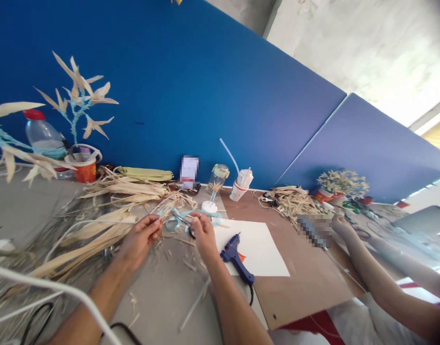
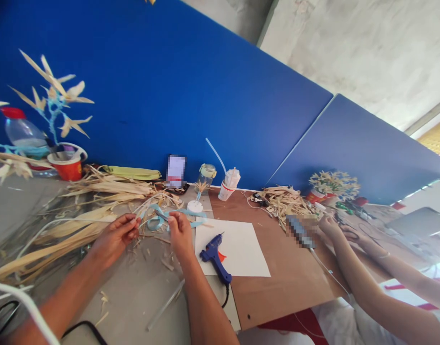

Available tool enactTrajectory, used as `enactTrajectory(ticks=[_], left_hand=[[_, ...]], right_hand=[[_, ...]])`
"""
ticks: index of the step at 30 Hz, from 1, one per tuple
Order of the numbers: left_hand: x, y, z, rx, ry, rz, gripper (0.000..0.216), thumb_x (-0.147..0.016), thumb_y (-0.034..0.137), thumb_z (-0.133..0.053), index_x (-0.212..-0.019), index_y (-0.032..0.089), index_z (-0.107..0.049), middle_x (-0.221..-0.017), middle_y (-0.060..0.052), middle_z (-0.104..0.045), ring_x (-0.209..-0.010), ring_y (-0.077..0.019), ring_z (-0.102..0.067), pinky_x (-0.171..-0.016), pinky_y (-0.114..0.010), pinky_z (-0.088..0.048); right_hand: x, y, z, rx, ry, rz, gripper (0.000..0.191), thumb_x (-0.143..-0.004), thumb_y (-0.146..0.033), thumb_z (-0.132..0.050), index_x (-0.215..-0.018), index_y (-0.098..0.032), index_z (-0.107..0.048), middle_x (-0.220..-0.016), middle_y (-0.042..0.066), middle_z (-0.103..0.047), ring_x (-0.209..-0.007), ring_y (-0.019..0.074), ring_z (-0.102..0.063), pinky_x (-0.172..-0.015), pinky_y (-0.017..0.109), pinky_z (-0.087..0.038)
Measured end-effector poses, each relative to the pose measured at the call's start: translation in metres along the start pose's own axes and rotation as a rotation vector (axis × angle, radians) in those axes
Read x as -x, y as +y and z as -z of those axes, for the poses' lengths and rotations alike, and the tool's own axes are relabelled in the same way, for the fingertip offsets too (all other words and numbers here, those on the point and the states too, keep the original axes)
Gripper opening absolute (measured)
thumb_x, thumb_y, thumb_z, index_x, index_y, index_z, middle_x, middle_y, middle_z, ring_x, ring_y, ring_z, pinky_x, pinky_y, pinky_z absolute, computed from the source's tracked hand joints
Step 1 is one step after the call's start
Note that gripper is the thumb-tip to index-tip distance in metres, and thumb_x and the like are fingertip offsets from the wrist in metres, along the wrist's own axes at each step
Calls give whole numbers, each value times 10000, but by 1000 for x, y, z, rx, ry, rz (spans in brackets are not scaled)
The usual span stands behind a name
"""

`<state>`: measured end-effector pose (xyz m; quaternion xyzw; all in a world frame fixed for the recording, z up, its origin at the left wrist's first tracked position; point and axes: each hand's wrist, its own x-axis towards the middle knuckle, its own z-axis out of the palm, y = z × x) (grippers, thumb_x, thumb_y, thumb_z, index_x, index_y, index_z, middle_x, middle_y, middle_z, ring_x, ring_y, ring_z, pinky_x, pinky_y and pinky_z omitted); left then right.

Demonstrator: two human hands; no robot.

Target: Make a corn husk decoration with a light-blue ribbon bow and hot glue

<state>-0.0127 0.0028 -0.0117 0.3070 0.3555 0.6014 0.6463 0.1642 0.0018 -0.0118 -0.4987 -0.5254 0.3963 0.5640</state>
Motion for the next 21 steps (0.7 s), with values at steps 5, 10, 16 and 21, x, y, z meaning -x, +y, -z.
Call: enactTrajectory(ticks=[5, 10, 16, 21], left_hand=[[3, -9, -4, -191, -101, 47, 175, -661, 278, -785, -745, 159, -689, -645, 3, -585, -513, -77, -437, -479, -185, -353], [4, -13, -5, -327, -223, 67, 141, -698, 292, -756, -742, 167, -709, -602, 10, -535, -509, -99, -418, -477, -208, -326], [4, -13, -3, -371, -272, 72, 132, -701, 298, -750, -732, 174, -716, -652, -17, -594, -523, -109, -432, -492, -216, -326], [7, -10, -3, -419, -312, 47, 79, -696, 263, -746, -725, 190, -737, -677, -38, -633, -573, -147, -493, -549, -245, -377]], right_hand=[[6, -14, -10, -166, -145, -55, 225, -744, -401, -604, -840, -200, -634, -718, -11, -596, -689, 138, -536, -694, 256, -442], [7, -10, -15, -257, -123, -94, 218, -740, -373, -620, -641, -185, -573, -577, -36, -536, -578, 108, -488, -635, 238, -427], [8, -8, -11, -573, -295, -485, 243, -733, -350, -680, -631, -167, -557, -526, -38, -524, -458, 80, -464, -498, 212, -403], [7, -11, -5, -735, -409, -707, 245, -731, -315, -725, -656, -153, -557, -504, -42, -518, -438, 68, -445, -462, 197, -392]])
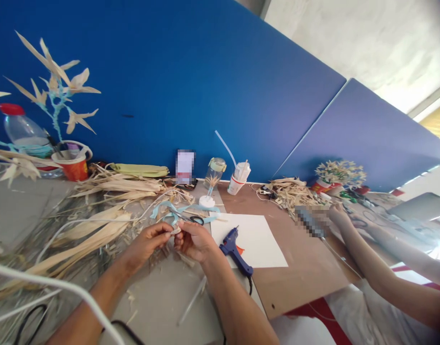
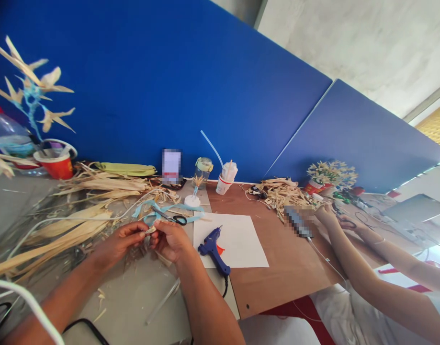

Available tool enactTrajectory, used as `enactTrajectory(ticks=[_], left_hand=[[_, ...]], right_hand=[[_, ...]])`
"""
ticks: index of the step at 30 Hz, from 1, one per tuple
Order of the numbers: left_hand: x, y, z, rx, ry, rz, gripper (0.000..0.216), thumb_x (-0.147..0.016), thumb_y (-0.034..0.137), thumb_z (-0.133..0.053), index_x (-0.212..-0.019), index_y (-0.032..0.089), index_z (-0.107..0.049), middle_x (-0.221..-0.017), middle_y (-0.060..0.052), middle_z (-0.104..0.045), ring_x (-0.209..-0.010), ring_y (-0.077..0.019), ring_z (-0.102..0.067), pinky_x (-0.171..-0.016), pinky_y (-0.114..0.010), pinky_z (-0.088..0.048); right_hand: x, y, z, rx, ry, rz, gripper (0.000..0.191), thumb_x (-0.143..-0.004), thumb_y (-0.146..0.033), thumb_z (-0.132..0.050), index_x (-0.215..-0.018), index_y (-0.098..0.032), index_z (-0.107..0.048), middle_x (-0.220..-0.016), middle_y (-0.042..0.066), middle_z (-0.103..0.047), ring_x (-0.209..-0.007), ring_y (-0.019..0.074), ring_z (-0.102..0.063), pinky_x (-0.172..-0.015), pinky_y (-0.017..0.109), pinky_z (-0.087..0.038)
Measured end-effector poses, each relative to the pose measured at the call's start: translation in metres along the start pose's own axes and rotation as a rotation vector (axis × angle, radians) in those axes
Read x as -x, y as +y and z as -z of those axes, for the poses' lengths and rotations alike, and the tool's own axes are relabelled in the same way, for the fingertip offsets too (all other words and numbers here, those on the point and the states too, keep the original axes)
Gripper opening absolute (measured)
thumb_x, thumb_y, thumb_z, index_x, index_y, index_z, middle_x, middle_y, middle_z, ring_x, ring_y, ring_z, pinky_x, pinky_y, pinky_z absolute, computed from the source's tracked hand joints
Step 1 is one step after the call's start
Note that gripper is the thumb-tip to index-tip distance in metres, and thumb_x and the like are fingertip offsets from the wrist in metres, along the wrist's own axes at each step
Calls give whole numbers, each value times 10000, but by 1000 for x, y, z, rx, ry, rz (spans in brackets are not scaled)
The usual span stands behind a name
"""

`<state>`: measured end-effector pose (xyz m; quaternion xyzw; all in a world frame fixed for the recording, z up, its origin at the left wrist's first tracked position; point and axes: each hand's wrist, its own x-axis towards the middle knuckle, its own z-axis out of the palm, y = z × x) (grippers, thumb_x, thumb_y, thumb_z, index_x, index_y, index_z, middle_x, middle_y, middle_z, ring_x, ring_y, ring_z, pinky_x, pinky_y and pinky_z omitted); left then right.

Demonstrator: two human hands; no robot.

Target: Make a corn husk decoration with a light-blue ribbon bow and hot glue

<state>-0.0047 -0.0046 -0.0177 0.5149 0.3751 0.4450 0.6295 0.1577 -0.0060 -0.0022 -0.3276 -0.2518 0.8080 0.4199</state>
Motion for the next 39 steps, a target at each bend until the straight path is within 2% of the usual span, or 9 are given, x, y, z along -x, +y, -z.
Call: enactTrajectory(ticks=[11, 14, 19, 23, 27, 31, 35, 37, 39], left_hand=[[1, 4, -1, -201, -54, -129, 103, -715, 306, -712, -730, 211, -746, -750, -74, -687, -732, -227, -599, -717, -326, -461], [0, 4, -3, -214, -15, -153, 103, -700, 302, -721, -744, 211, -743, -749, -69, -687, -737, -227, -606, -733, -333, -469], [-1, 4, -5, -200, 146, -213, 135, -656, 252, -753, -788, 222, -749, -789, -69, -696, -775, -231, -609, -751, -328, -474], [1, 5, -3, -224, 94, -206, 91, -695, 267, -727, -768, 213, -733, -779, -59, -679, -764, -219, -601, -736, -317, -473], [3, 2, -1, -231, 39, -152, 199, -735, 297, -702, -915, 213, -699, -903, -52, -682, -871, -222, -611, -810, -332, -471], [0, -5, -2, -265, 100, -163, 214, -700, 319, -728, -877, 207, -681, -842, -36, -667, -829, -208, -604, -787, -329, -468], [-6, -5, 1, -206, 165, -139, 221, -649, 353, -766, -778, 193, -684, -733, -22, -653, -707, -184, -581, -685, -309, -458], [-8, -2, 5, -99, 261, -137, 248, -605, 348, -798, -752, 190, -676, -677, -1, -628, -640, -156, -548, -625, -281, -437], [-8, 4, 9, 31, 357, -151, 264, -580, 336, -817, -741, 188, -670, -647, 16, -609, -613, -131, -524, -598, -253, -418]], right_hand=[[-1, 2, 1, 24, 17, -10, 264, -678, -320, -737, -605, -166, -535, -453, -55, -490, -412, 67, -421, -445, 195, -370], [-3, 4, 2, 74, 47, 94, 296, -651, -359, -752, -587, -169, -535, -453, -57, -486, -410, 64, -417, -437, 192, -357], [-3, 7, -2, 121, 81, 242, 322, -606, -401, -770, -565, -178, -542, -454, -53, -490, -430, 77, -426, -456, 209, -355], [-2, 7, -5, 162, 125, 342, 287, -608, -380, -754, -558, -182, -553, -456, -55, -501, -436, 77, -422, -482, 218, -338], [-3, 8, -6, 176, 175, 412, 283, -633, -345, -739, -533, -184, -528, -451, -55, -510, -440, 71, -409, -499, 216, -324], [-5, 10, -6, 154, 222, 452, 313, -641, -376, -746, -534, -187, -521, -451, -59, -506, -439, 73, -403, -494, 214, -316], [-5, 7, -6, 118, 188, 453, 378, -688, -532, -681, -627, -165, -614, -563, -19, -571, -498, 90, -480, -530, 227, -378], [-5, 2, -2, 134, 235, 501, 395, -732, -557, -617, -731, -163, -656, -626, -10, -587, -535, 99, -502, -559, 238, -409], [-6, -3, 4, 285, 341, 563, 315, -757, -479, -599, -812, -175, -665, -634, -22, -575, -542, 105, -496, -567, 242, -415]])
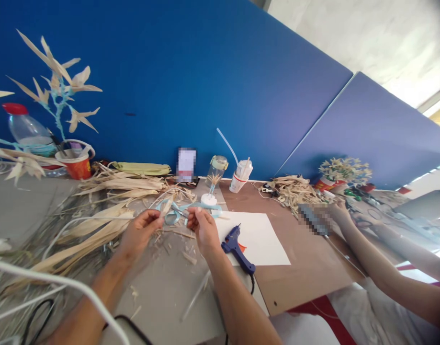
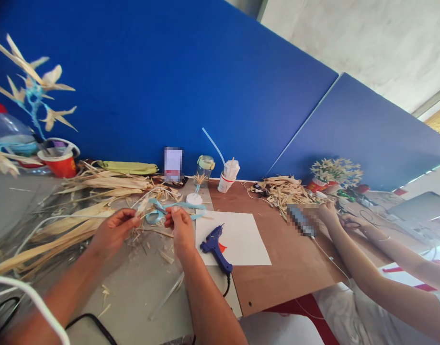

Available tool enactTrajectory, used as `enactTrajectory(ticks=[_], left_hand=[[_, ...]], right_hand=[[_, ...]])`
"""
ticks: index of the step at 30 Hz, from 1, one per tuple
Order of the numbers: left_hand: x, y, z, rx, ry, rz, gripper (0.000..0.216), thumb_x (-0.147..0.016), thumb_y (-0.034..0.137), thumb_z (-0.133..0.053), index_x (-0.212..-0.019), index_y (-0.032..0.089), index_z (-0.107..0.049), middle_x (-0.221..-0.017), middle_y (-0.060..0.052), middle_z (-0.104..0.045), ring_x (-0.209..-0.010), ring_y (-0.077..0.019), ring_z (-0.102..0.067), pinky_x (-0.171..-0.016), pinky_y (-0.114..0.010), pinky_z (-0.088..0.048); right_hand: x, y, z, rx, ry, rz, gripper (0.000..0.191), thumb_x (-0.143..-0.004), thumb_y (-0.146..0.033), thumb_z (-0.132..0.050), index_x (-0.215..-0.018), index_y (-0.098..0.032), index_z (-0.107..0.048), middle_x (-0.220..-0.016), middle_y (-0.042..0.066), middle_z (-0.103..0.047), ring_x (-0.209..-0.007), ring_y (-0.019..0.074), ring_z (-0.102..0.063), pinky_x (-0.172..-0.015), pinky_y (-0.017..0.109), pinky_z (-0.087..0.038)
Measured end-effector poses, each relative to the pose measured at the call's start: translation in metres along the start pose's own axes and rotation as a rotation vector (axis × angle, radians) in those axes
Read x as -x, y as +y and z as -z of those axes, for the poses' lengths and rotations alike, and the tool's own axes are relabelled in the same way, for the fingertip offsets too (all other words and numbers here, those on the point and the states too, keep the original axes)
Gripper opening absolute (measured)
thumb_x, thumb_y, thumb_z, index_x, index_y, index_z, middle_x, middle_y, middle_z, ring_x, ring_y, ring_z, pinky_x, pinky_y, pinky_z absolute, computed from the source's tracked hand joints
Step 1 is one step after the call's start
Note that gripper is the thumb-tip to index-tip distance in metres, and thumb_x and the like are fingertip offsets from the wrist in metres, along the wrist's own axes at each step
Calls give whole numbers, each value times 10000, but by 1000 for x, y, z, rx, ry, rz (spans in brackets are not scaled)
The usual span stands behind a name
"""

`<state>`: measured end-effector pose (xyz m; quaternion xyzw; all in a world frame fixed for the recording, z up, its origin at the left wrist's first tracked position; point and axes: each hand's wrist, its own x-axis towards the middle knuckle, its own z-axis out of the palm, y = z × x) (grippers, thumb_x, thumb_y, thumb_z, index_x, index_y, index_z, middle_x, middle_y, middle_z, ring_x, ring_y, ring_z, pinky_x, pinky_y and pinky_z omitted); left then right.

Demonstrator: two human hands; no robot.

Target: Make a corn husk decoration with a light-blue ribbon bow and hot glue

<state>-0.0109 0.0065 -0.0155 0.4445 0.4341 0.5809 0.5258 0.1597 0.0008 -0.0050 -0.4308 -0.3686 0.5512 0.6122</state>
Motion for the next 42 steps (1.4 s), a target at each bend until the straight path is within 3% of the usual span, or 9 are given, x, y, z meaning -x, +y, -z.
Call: enactTrajectory(ticks=[6, 11, 16, 20, 24, 27, 33, 38, 42], left_hand=[[-3, 15, 5, 239, 101, 47, 272, -546, 274, -843, -738, 184, -672, -664, 28, -618, -608, -107, -532, -604, -223, -436], [-5, 16, 8, 317, 150, 54, 295, -516, 248, -858, -729, 185, -664, -670, 37, -618, -605, -106, -550, -604, -225, -456], [-6, 14, 7, 318, 142, 63, 317, -505, 256, -863, -740, 178, -665, -676, 37, -621, -601, -96, -549, -611, -220, -454], [-5, 13, 6, 291, 122, 62, 313, -521, 276, -859, -753, 181, -670, -675, 34, -617, -600, -99, -537, -615, -233, -451], [-3, 9, 5, 254, 90, 74, 302, -552, 302, -851, -758, 185, -665, -667, 32, -614, -608, -97, -530, -622, -230, -436], [-2, 6, 4, 223, 65, 88, 310, -561, 326, -848, -757, 184, -654, -661, 32, -615, -614, -97, -529, -620, -223, -419], [-1, 4, 1, 167, 41, 82, 360, -557, 378, -847, -769, 170, -642, -663, 24, -611, -617, -113, -525, -615, -232, -409], [1, 5, -1, 158, 61, 74, 363, -543, 380, -848, -756, 171, -641, -633, 30, -596, -598, -113, -516, -600, -232, -405], [1, 4, -1, 169, 73, 70, 336, -545, 342, -846, -761, 176, -651, -656, 29, -603, -596, -108, -512, -583, -228, -396]], right_hand=[[-1, 4, 8, 785, -4, 296, 156, -781, -201, -546, -864, -182, -677, -838, 46, -682, -762, 175, -603, -741, 303, -471], [-2, 4, 11, 1043, -3, 434, 194, -795, -141, -541, -919, -153, -691, -909, 93, -681, -826, 199, -617, -783, 307, -478], [-16, -2, 27, 1129, 199, 367, 259, -845, -130, -474, -1003, -107, -678, -950, 125, -687, -878, 212, -626, -839, 312, -471], [-18, 5, 32, 1327, 178, 323, 302, -841, -153, -505, -1093, -115, -668, -1061, 140, -680, -990, 247, -597, -896, 348, -436], [-20, 12, 35, 1589, 211, 349, 378, -833, -122, -483, -1175, -148, -640, -1208, 142, -637, -1244, 310, -438, -1035, 431, -279], [-24, 12, 38, 1704, 182, 216, 339, -803, -95, -483, -1069, -170, -679, -1114, 137, -673, -1177, 309, -482, -1044, 474, -210], [-23, 7, 39, 1690, 223, 237, 248, -785, -86, -488, -855, -167, -712, -909, 136, -680, -990, 298, -536, -958, 492, -267], [-21, -7, 36, 1426, 275, 517, 225, -830, -135, -460, -915, -153, -667, -956, 147, -618, -937, 263, -546, -867, 430, -394], [-11, -16, 25, 1048, 124, 820, 197, -845, -136, -414, -935, -173, -585, -961, 128, -584, -922, 220, -570, -820, 362, -464]])
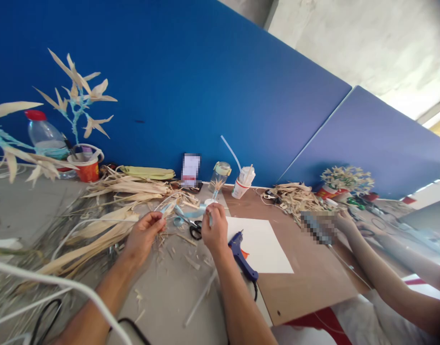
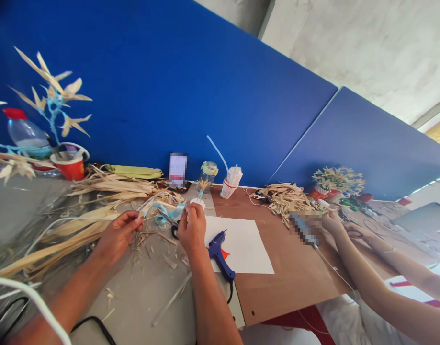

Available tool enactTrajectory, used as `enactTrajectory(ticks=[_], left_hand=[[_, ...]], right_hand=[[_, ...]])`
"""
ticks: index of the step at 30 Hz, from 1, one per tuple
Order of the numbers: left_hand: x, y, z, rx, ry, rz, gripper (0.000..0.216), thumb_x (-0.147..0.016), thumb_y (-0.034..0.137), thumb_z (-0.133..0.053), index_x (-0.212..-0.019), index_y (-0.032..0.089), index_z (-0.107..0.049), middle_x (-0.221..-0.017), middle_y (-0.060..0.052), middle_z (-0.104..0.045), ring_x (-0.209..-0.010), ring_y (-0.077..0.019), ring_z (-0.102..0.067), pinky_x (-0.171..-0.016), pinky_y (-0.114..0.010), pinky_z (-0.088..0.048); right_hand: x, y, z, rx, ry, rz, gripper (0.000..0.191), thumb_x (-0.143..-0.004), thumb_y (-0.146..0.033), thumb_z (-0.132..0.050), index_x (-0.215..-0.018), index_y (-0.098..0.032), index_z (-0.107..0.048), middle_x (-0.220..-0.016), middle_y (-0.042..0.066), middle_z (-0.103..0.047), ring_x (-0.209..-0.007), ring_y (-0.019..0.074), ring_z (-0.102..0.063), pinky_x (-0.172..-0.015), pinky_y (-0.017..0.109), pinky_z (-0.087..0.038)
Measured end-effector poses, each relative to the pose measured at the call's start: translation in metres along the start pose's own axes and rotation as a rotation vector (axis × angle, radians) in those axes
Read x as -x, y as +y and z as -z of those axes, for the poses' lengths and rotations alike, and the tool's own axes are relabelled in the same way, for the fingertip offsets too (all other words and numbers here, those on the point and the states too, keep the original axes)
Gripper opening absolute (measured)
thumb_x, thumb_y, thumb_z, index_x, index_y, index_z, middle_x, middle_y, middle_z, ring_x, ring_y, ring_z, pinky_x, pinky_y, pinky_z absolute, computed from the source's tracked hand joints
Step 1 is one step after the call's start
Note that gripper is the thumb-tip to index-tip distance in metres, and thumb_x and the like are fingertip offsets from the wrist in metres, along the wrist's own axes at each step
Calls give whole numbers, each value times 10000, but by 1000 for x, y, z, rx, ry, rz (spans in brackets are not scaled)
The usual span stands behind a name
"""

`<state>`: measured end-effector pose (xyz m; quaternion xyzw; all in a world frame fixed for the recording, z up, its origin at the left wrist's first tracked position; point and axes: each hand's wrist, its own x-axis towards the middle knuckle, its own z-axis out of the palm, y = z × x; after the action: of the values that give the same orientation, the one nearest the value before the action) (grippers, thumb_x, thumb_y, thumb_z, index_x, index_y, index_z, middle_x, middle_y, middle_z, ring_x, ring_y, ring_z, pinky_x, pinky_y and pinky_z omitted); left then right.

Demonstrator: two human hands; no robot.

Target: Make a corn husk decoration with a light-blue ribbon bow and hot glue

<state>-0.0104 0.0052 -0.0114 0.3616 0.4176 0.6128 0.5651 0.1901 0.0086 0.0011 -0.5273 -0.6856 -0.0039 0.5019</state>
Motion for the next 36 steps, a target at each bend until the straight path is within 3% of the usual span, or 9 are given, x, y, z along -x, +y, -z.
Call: enactTrajectory(ticks=[4, 7, 10, 13, 15, 20, 23, 26, 36], left_hand=[[-1, -1, -1, 20, -6, -23, 294, -567, 323, -833, -753, 182, -653, -649, 31, -596, -586, -107, -507, -584, -237, -396], [0, -1, -2, 22, -9, -33, 269, -584, 314, -823, -744, 184, -650, -637, 35, -585, -581, -104, -501, -585, -236, -392], [1, 0, -3, 6, -21, -25, 265, -597, 322, -816, -744, 179, -648, -633, 36, -581, -584, -102, -501, -589, -229, -388], [2, 0, -3, -7, -24, -16, 274, -593, 322, -819, -755, 178, -653, -644, 34, -591, -586, -107, -509, -581, -231, -386], [2, 0, -2, -10, -21, -11, 274, -589, 316, -822, -758, 180, -654, -648, 33, -595, -582, -108, -509, -571, -232, -381], [3, 2, -2, 2, -35, -5, 257, -593, 302, -823, -748, 179, -660, -626, 30, -593, -579, -109, -512, -585, -234, -397], [9, 3, -4, 18, -144, 73, 242, -605, 294, -824, -740, 177, -660, -831, -23, -678, -571, -96, -518, -599, -255, -426], [16, 5, -6, 30, -293, 163, 204, -636, 275, -816, -731, 179, -663, -1103, -70, -674, -580, -84, -532, -625, -277, -453], [21, -1, -11, -53, -462, 192, 170, -632, 300, -818, -673, 193, -694, -1128, -94, -673, -699, -169, -609, -707, -340, -489]], right_hand=[[8, -17, 4, -222, 156, 136, 173, -858, -128, -431, -973, -206, -534, -940, 96, -603, -933, 208, -589, -855, 365, -466], [13, -22, 8, -352, 263, -13, 281, -883, -173, -426, -1157, -207, -479, -962, 82, -586, -879, 192, -593, -795, 341, -478], [8, -24, 13, -428, 52, -151, 387, -869, -237, -451, -1253, -197, -479, -929, 53, -568, -796, 172, -570, -729, 305, -475], [0, -27, 15, -324, -290, -167, 311, -842, -276, -495, -1099, -189, -647, -888, 42, -561, -834, 183, -564, -783, 309, -469], [-2, -29, 14, -210, -377, -202, 320, -834, -280, -523, -1100, -184, -674, -919, 54, -556, -867, 189, -573, -818, 311, -473], [4, -27, 2, 102, -409, -217, 413, -859, -218, -505, -1246, -112, -604, -1060, 147, -558, -927, 236, -602, -872, 357, -471], [8, -23, -4, 217, -444, -205, 369, -878, -153, -454, -1195, -113, -637, -1046, 153, -585, -858, 223, -617, -822, 335, -477], [10, -20, -6, 248, -432, -178, 347, -883, -148, -452, -1164, -132, -655, -1034, 138, -597, -839, 207, -618, -789, 303, -473], [6, -24, -10, 230, -423, -224, 367, -821, -117, -505, -1140, -197, -668, -973, 88, -656, -762, 181, -626, -690, 255, -453]])
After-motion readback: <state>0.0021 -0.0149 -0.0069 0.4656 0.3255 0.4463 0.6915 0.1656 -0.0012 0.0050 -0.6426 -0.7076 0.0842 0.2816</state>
